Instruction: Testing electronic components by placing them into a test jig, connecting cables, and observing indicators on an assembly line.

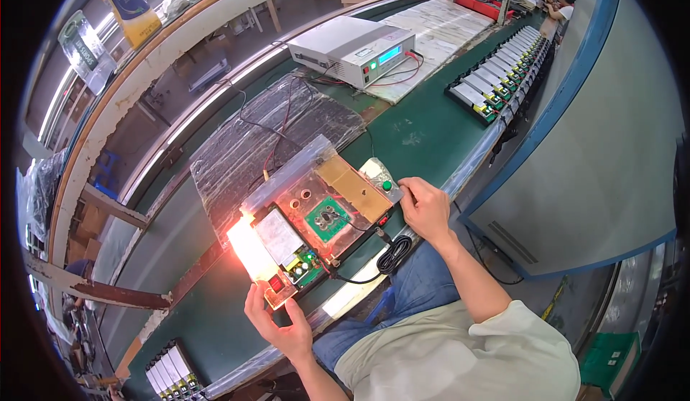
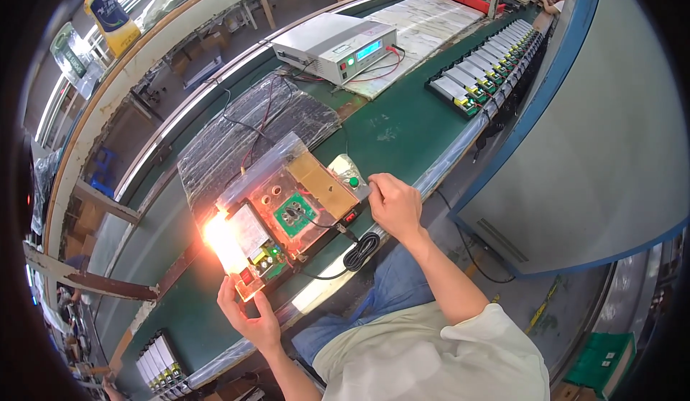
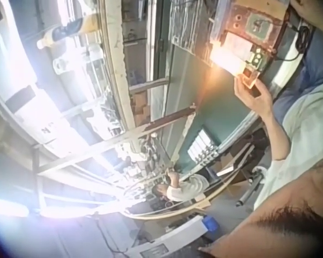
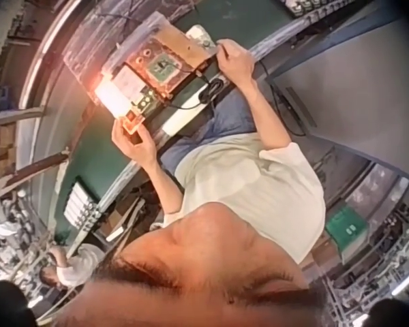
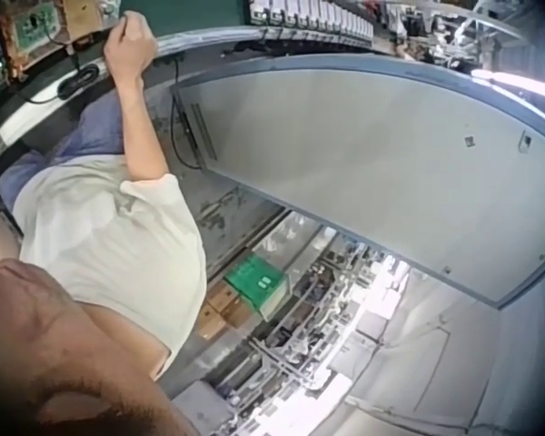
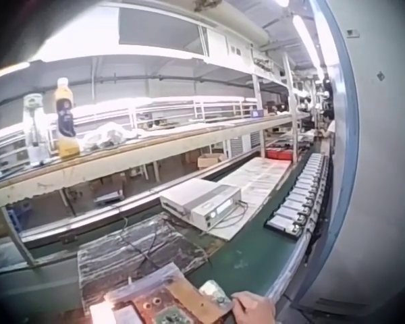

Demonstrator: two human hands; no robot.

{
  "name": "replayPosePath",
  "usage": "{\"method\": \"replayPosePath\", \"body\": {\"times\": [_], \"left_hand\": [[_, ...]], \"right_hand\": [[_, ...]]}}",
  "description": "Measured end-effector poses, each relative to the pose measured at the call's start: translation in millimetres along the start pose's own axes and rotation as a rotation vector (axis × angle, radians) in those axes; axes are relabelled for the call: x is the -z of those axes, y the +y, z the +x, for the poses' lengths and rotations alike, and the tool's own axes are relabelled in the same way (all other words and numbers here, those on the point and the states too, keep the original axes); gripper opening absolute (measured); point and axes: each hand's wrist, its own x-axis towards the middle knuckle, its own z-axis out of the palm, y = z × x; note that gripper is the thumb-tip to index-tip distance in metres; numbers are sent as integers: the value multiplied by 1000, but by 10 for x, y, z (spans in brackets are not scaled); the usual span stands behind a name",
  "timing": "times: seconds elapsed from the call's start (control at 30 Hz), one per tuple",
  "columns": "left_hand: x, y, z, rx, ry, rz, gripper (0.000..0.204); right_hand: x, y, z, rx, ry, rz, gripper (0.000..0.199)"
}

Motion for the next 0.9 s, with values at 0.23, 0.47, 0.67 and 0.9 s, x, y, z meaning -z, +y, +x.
{"method": "replayPosePath", "body": {"times": [0.23,0.47,0.67,0.9], "left_hand": [[21,2,-15,4,-7,-12,57],[30,-12,-12,16,-26,10,56],[79,44,-17,40,-5,59,55],[-33,72,27,-76,-57,80,48]], "right_hand": [[-27,19,-30,3,-9,-5,10],[41,-58,-2,-45,-30,-15,9],[-51,-63,-17,-7,-28,0,10],[1,9,-5,-55,-38,7,9]]}}
